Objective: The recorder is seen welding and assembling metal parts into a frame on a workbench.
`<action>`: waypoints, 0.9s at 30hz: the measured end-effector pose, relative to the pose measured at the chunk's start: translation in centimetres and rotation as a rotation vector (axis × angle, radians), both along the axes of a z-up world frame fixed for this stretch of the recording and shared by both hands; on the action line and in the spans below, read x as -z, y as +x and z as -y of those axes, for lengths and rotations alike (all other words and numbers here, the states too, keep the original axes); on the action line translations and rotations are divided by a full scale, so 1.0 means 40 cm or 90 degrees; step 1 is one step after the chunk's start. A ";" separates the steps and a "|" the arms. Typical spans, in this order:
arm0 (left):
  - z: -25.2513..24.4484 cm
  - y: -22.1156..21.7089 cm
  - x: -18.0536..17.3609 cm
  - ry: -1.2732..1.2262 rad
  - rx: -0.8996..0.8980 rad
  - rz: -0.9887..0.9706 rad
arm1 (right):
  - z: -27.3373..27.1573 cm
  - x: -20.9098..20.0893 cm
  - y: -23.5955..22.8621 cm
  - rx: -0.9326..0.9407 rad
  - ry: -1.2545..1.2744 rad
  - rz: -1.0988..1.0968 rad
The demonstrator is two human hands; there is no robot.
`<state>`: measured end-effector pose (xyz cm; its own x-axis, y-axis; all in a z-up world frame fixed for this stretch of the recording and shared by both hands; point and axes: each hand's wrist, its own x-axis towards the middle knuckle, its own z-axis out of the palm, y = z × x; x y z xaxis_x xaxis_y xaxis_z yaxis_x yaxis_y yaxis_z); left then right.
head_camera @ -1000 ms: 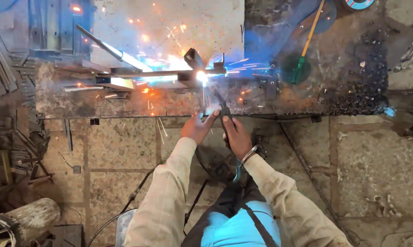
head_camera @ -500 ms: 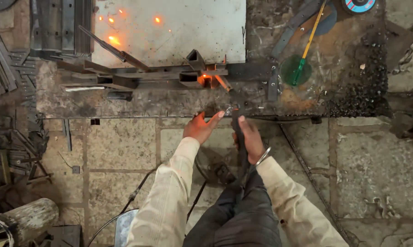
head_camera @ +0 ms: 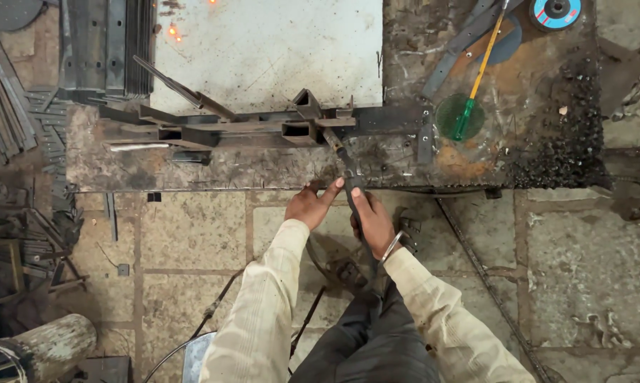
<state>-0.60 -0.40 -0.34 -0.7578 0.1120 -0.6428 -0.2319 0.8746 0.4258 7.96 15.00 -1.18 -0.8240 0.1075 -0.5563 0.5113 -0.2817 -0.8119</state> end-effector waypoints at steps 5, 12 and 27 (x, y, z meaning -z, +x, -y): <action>0.014 0.011 0.046 0.044 -0.017 -0.093 | 0.000 0.028 0.002 0.005 -0.037 0.045; 0.008 0.011 0.018 0.074 -0.030 -0.069 | -0.005 0.072 0.006 0.001 0.102 -0.228; -0.011 -0.003 -0.031 0.004 -0.035 0.091 | -0.028 0.000 0.002 -0.028 -0.088 0.054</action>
